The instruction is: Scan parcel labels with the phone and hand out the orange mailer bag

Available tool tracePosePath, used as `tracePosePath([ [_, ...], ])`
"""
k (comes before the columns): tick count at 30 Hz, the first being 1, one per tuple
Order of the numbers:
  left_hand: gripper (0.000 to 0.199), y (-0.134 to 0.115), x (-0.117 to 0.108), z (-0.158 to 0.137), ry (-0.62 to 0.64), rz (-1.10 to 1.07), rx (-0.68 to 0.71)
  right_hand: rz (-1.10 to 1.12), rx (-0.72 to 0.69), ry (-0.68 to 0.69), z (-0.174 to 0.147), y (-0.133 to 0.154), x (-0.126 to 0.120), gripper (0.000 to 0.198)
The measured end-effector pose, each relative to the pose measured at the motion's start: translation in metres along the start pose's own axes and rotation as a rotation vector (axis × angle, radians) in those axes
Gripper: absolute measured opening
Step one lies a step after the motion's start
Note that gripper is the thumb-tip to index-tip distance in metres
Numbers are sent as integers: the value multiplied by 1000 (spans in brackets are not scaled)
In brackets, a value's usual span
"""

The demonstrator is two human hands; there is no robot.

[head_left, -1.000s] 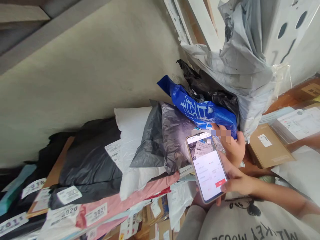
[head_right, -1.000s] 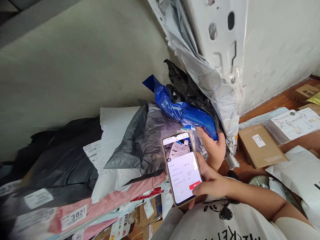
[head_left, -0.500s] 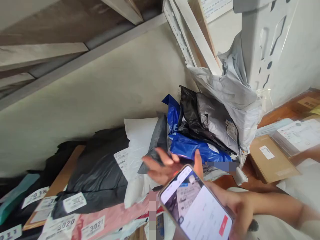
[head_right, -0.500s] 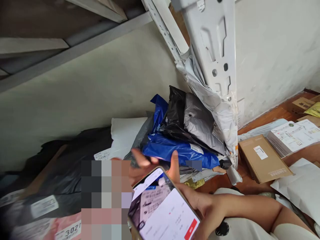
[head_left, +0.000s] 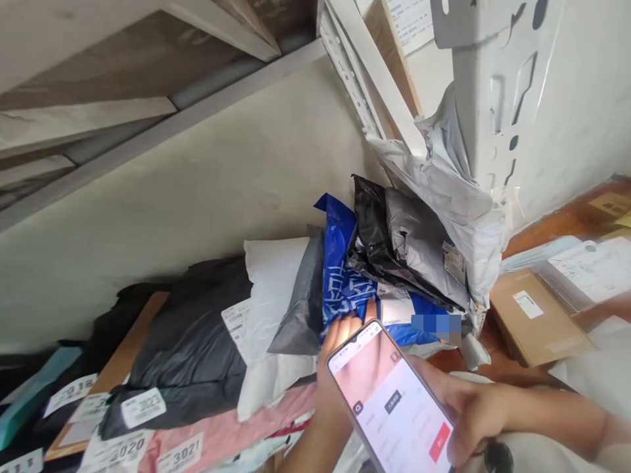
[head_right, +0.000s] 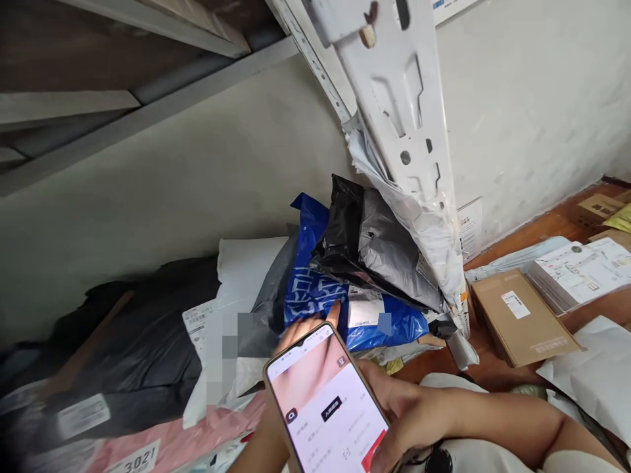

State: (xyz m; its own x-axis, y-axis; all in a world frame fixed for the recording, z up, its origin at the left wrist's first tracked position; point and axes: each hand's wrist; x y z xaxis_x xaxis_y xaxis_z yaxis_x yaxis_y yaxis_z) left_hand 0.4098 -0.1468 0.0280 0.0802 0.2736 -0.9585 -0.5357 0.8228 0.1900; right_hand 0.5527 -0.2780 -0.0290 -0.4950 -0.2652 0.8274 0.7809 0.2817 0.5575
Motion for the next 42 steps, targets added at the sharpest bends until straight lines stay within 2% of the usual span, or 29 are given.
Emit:
tracePosePath([
  [1, 49, 4, -9, 15, 79, 37, -19, 1, -5, -13, -2, 0, 0, 118],
  [2, 49, 7, -18, 32, 225, 98, -47, 1, -10, -21, -4, 0, 0, 116],
  [3, 48, 10, -25, 51, 424, 171, -63, 5, -14, -24, -7, 0, -1, 115],
  [4, 39, 12, -31, 71, 552, 261, -37, 15, -17, -23, -9, -1, -2, 114],
  [5, 31, 14, -35, 90, 593, 314, 67, 31, -29, -17, -12, -2, -3, 115],
  [8, 31, 21, -33, 134, 579, 310, 298, 73, -72, -6, -20, -6, -6, 114],
  [10, 32, 28, -24, 146, 562, 282, 431, 98, -78, -18, -26, -9, -8, 113],
  [12, 29, 40, -13, 145, 499, 260, 545, 122, -61, -41, -31, -11, -11, 113],
  [15, 28, 59, 3, 130, 286, 217, 657, 100, -86, -72, -32, -9, -12, 115],
  [19, 50, 80, 20, 111, 3, 133, 696, 45, -131, -130, -20, -6, -12, 106],
  [21, 54, 86, 26, 105, -53, 123, 684, 41, -116, -158, -11, -6, -12, 104],
  [29, 54, 89, 30, 100, 2, 151, 634, 41, -189, -295, 7, -13, -16, 97],
  [42, 57, 87, 26, 101, 51, 136, 637, 25, -162, -292, 2, -12, -13, 101],
])
Point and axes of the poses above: each hand's wrist, its own z-axis towards the middle knuckle, its own x-axis out of the palm, y = z × x, and after that the axes turned 6 degrees about -y, right-handed
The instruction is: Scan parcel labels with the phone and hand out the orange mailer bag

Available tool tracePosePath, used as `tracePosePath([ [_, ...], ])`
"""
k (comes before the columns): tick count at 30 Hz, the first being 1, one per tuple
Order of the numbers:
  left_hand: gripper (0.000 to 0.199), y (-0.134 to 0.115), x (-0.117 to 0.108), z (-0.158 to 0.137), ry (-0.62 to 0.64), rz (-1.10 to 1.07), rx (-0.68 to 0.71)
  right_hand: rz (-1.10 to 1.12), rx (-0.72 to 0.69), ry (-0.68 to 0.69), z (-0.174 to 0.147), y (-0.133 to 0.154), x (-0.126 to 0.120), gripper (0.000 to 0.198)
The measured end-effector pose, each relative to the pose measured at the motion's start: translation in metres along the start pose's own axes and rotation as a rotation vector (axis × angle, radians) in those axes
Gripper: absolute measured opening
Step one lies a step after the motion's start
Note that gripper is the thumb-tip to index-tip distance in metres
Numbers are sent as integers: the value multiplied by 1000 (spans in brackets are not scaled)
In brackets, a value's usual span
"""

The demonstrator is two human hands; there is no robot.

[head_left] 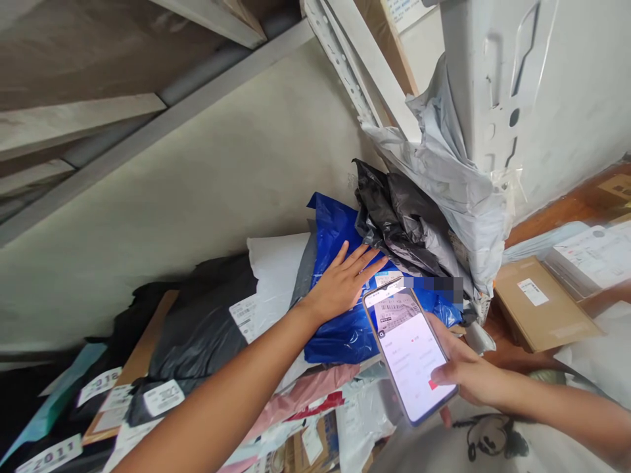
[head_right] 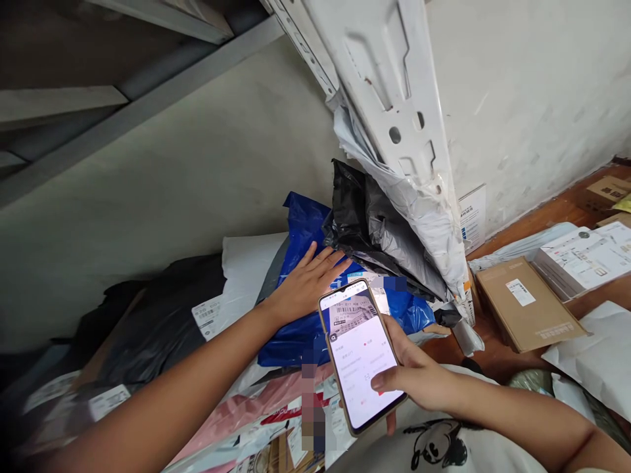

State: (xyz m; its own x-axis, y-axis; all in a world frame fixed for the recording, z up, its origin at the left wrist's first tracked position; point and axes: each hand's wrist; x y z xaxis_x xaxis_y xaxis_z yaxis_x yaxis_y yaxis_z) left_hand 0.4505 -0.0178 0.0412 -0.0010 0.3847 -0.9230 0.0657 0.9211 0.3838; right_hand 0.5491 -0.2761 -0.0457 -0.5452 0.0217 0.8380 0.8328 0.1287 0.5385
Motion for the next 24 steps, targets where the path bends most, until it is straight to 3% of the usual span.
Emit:
tracePosePath([
  [8, 61, -1, -3, 1, 2, 8, 1, -4, 19, -17, 0, 3, 1, 109],
  [17, 61, -1, 0, 0, 3, 19, -2, -91, 26, 65, -7, 4, -4, 125],
  [24, 60, -1, 0, 1, -2, 0, -11, -106, -8, 100, -11, 5, -7, 115],
])
Point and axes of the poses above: each hand's wrist, its own z-axis towards the middle knuckle, its own x-axis out of the palm, y = z × x, and after that the axes turned 6 degrees about -y, right-handed
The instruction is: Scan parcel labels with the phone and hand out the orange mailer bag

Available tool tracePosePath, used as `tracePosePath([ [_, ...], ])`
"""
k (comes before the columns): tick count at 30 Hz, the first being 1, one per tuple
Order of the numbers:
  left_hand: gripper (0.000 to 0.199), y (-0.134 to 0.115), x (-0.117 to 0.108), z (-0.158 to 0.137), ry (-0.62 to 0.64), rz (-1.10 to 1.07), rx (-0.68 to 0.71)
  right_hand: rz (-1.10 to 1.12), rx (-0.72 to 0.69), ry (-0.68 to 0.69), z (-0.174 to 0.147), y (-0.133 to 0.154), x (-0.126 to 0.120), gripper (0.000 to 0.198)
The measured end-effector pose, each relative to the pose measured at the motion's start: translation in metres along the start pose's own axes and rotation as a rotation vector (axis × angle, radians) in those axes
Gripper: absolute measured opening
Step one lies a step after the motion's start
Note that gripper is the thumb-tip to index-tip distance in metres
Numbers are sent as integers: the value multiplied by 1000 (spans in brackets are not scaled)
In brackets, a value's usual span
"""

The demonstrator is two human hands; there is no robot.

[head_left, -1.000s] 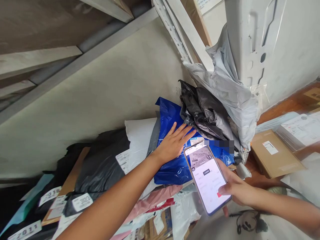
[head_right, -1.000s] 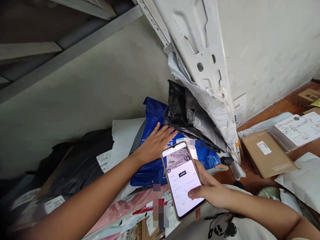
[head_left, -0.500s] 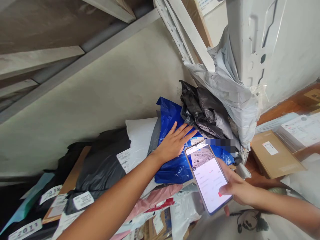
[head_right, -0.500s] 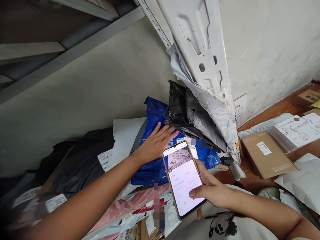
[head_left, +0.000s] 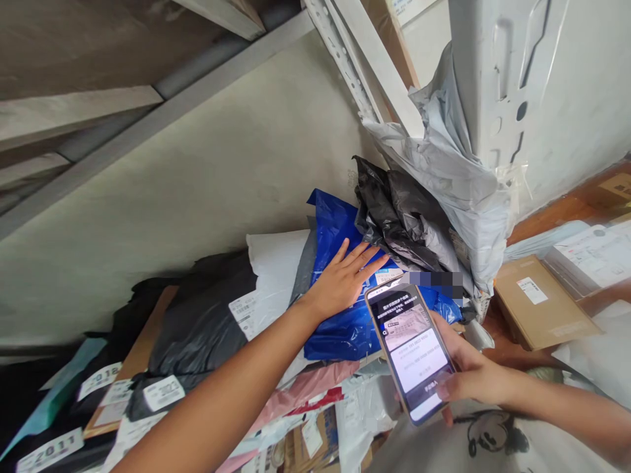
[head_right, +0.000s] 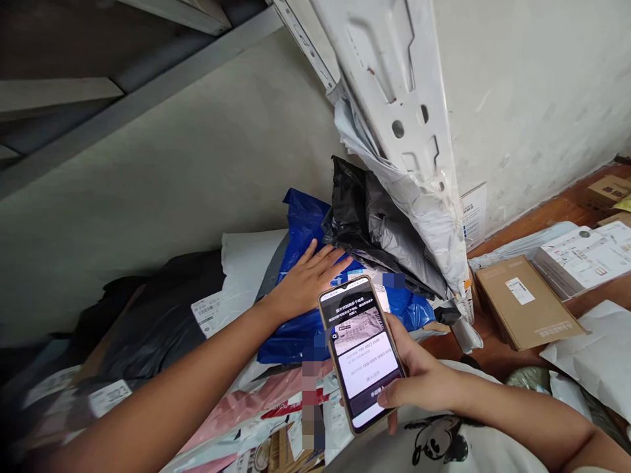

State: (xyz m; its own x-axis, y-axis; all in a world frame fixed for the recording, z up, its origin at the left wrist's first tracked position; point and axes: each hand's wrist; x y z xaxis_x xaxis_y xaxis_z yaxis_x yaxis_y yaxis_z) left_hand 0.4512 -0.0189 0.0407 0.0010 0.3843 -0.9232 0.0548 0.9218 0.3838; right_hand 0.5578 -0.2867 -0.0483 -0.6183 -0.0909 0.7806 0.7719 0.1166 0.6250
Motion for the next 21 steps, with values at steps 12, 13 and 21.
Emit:
tracePosePath([
  [12, 60, -2, 2, 1, -18, -13, -12, -43, -28, -140, -3, -1, 4, 88],
  [13, 60, -2, 2, 1, -26, -7, -8, -37, -33, -178, -1, -2, 4, 88],
  [21, 64, -4, 0, 1, -1, -11, -25, 36, -45, -225, 2, -10, -1, 91],
])
Point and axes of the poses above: each hand's wrist, its own z-axis towards the middle knuckle, its own x-axis out of the palm, y = z × x, and after that the axes turned 6 degrees about -y, right-handed
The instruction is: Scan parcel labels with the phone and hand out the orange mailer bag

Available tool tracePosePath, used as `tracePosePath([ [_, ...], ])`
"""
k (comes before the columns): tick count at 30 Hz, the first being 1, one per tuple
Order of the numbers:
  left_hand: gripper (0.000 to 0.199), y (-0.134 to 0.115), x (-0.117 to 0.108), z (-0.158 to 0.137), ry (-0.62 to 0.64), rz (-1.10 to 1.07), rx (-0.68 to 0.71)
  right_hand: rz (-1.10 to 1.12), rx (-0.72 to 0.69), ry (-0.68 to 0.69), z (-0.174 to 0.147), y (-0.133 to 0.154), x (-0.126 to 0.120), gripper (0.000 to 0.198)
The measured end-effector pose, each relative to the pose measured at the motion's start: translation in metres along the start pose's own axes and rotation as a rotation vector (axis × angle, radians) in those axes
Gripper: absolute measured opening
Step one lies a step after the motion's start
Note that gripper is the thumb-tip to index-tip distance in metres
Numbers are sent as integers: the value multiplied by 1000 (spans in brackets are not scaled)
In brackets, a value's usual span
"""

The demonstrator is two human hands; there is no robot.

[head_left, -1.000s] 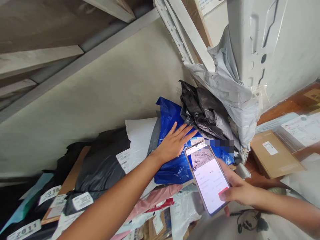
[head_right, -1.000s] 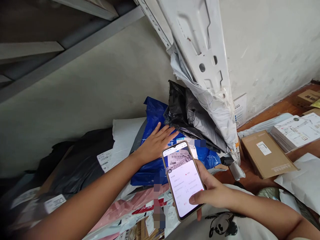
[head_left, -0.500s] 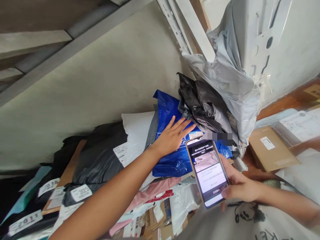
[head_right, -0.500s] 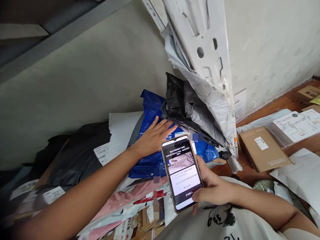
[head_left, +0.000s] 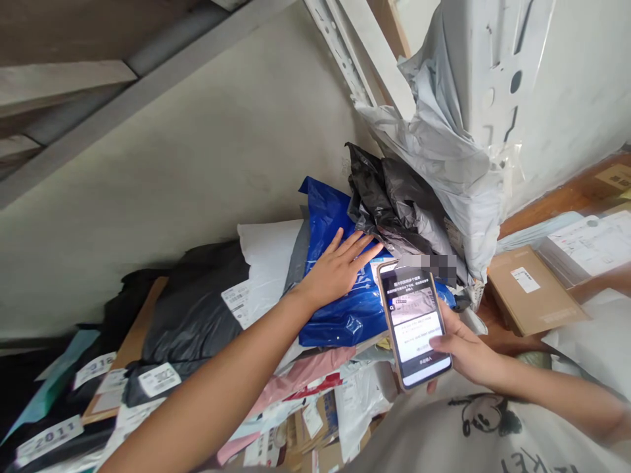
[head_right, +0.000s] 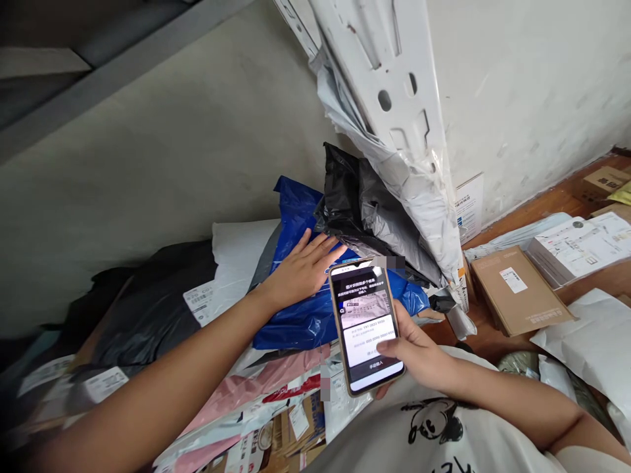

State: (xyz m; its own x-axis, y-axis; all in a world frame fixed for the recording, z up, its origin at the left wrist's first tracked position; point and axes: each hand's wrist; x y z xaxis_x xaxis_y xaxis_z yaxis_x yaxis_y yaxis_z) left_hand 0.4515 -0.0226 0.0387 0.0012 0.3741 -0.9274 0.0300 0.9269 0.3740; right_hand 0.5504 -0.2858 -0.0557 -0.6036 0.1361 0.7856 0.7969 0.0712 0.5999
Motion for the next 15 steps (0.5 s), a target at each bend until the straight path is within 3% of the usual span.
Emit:
tracePosePath([
  [8, 72, 3, 0, -1, 12, -21, 10, 34, -13, 63, -5, 2, -5, 110],
  [11, 72, 3, 4, -1, -2, -21, 12, -10, -17, 128, -9, 6, -5, 108],
  [13, 66, 4, 6, -2, -62, -17, 18, -59, -20, 157, -12, 8, -4, 103],
  [15, 49, 6, 5, -1, -201, -17, -5, -91, -31, 198, -15, 10, -3, 100],
])
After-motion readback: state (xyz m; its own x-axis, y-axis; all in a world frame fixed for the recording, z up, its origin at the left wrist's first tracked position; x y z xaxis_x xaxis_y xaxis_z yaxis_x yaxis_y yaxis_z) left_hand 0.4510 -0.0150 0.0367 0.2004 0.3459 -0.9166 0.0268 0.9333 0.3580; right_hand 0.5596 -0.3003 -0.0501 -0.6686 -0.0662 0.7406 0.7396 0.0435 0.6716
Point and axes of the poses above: each hand's wrist, its own z-axis towards the middle knuckle, its own x-axis out of the palm, y = z × x, and after that the axes turned 6 degrees about -y, right-handed
